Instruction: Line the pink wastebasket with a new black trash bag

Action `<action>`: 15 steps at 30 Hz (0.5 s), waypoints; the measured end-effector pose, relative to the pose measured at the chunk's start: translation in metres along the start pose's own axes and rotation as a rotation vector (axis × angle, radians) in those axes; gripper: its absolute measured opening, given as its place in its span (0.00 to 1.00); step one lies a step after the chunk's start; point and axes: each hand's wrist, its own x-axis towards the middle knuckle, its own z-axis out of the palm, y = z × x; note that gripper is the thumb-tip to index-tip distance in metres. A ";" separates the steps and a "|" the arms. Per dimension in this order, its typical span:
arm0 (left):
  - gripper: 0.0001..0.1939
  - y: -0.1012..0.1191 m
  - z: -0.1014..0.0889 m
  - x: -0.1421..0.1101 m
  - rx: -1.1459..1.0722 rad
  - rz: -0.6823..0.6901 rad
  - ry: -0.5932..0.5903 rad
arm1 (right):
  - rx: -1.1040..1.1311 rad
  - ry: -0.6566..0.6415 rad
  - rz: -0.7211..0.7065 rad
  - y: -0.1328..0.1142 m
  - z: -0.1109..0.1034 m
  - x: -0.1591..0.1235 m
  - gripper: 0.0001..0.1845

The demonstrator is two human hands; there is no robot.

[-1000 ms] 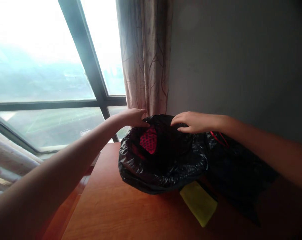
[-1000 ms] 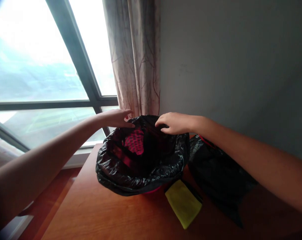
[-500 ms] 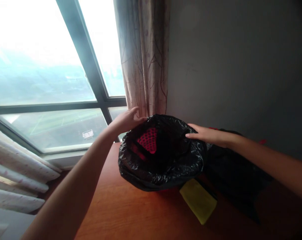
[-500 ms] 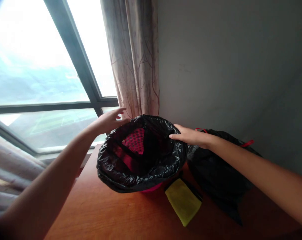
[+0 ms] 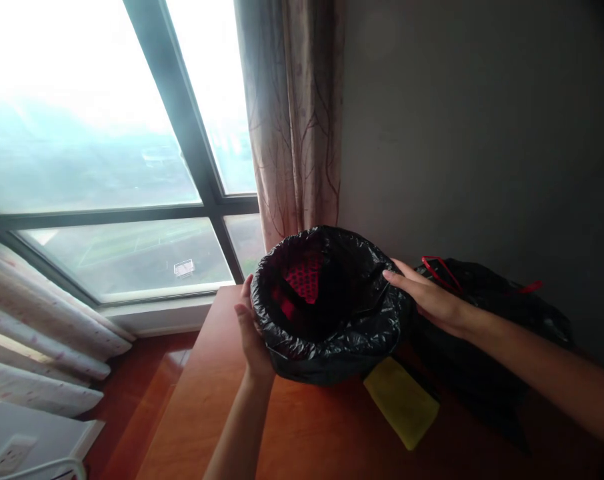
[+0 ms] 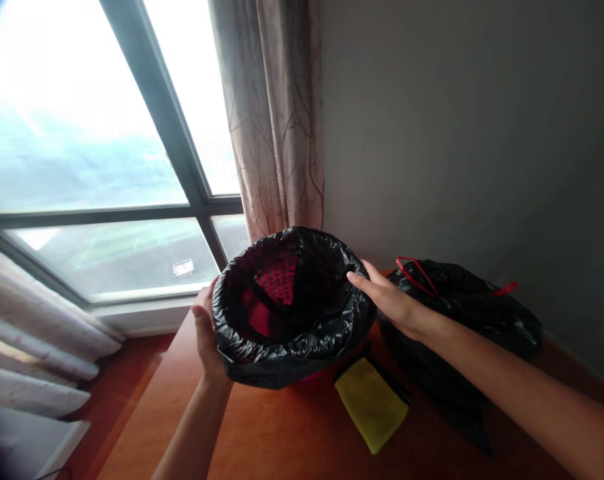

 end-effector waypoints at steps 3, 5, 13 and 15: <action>0.31 0.010 -0.017 0.018 0.010 0.006 0.039 | -0.221 0.058 0.039 -0.010 -0.018 0.004 0.31; 0.28 0.028 -0.028 0.023 0.144 0.110 0.057 | -0.457 0.143 -0.098 -0.024 -0.028 0.009 0.31; 0.22 0.098 -0.024 -0.014 1.012 0.663 -0.788 | -1.230 -0.723 -0.207 -0.077 0.032 0.032 0.18; 0.21 0.096 -0.019 -0.017 1.106 0.692 -0.841 | -1.342 -0.760 -0.154 -0.065 0.053 0.044 0.14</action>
